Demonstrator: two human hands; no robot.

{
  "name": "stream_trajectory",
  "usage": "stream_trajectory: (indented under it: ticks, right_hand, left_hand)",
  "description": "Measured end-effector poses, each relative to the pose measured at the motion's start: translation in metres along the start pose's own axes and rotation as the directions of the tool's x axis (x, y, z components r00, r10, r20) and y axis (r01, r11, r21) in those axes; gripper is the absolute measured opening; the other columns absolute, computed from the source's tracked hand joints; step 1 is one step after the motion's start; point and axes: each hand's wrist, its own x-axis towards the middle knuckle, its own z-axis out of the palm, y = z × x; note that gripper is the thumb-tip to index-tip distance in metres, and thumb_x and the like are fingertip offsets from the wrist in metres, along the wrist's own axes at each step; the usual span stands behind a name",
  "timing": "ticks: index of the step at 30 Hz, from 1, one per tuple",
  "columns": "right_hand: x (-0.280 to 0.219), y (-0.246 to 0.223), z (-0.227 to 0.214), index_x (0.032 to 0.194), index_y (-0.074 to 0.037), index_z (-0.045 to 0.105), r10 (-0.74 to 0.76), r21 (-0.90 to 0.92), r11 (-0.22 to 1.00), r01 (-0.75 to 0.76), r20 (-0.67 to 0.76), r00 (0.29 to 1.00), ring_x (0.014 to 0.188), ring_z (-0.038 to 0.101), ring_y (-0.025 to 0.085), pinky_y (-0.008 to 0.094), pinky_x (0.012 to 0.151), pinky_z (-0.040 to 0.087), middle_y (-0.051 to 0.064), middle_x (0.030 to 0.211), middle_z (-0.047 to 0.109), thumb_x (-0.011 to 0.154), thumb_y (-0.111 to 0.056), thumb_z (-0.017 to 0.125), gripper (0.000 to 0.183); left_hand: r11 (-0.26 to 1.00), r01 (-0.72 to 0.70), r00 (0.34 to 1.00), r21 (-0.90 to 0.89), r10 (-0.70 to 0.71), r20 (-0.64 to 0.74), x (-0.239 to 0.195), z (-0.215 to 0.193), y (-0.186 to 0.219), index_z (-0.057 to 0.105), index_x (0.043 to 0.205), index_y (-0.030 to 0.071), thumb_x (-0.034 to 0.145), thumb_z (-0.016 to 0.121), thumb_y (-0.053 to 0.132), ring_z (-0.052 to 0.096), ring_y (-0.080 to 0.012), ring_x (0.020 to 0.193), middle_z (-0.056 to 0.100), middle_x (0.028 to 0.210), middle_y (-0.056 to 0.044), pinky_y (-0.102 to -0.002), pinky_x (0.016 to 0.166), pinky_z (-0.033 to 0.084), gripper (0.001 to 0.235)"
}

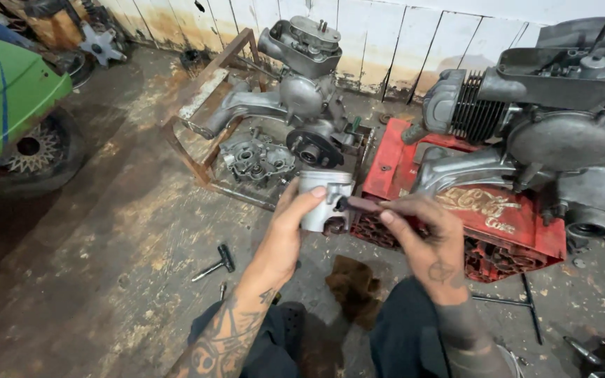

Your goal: Cleaning and inspecting a motorcycle engine piston using a small tool

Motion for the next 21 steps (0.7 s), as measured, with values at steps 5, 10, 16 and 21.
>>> stream_trajectory:
  ticks: [5, 10, 16, 21]
  right_hand:
    - [0.003, -0.011, -0.001, 0.098, -0.009, 0.081, -0.048, -0.118, 0.992, 0.054, 0.051, 0.998, 0.083, 0.075, 0.031, 0.042, 0.076, 0.057, 0.013, 0.087, 0.076, 0.088, -0.015, 0.081, 0.012]
    - [0.001, -0.02, -0.004, 0.103, -0.012, 0.08, -0.075, -0.249, 0.964, 0.092, 0.078, 0.994, 0.085, 0.074, 0.032, 0.043, 0.078, 0.057, 0.012, 0.091, 0.075, 0.092, -0.019, 0.078, 0.013]
    - [-0.002, -0.067, -0.002, 0.102, 0.001, 0.074, -0.064, -0.356, 0.926, 0.123, 0.175, 0.983, 0.057, 0.063, 0.02, 0.031, 0.055, 0.05, 0.009, 0.083, 0.073, 0.088, -0.007, 0.072, 0.016]
    - [-0.011, -0.06, -0.006, 0.12, -0.014, 0.066, 0.223, -0.53, 0.844, -0.076, 0.218, 0.95, 0.057, 0.075, 0.021, 0.036, 0.051, 0.055, 0.005, 0.082, 0.08, 0.082, -0.018, 0.074, 0.039]
  left_hand:
    - [0.981, -0.114, 0.993, 0.155, 0.109, 0.042, 0.003, -0.004, 0.001, 0.037, 0.145, -0.01, 0.083, 0.066, 0.043, 0.045, -0.033, 0.128, 0.045, 0.14, -0.028, -0.043, 0.107, 0.035, 0.086]
    - [0.951, -0.144, 0.989, 0.272, 0.133, 0.058, 0.003, -0.011, -0.001, 0.054, 0.131, -0.002, 0.087, 0.057, 0.04, 0.063, -0.0193, 0.098, 0.068, 0.116, -0.015, -0.031, 0.084, 0.05, 0.061]
    - [0.879, -0.22, 0.972, 0.423, 0.232, 0.024, 0.009, -0.018, -0.009, 0.046, 0.139, -0.007, 0.08, 0.061, 0.048, 0.068, -0.028, 0.101, 0.066, 0.12, -0.023, -0.036, 0.083, 0.056, 0.081]
    - [0.753, -0.289, 0.948, 0.591, 0.309, 0.071, 0.006, -0.023, -0.008, 0.053, 0.128, -0.001, 0.083, 0.068, 0.04, 0.071, -0.0216, 0.081, 0.073, 0.103, -0.016, -0.033, 0.071, 0.058, 0.062]
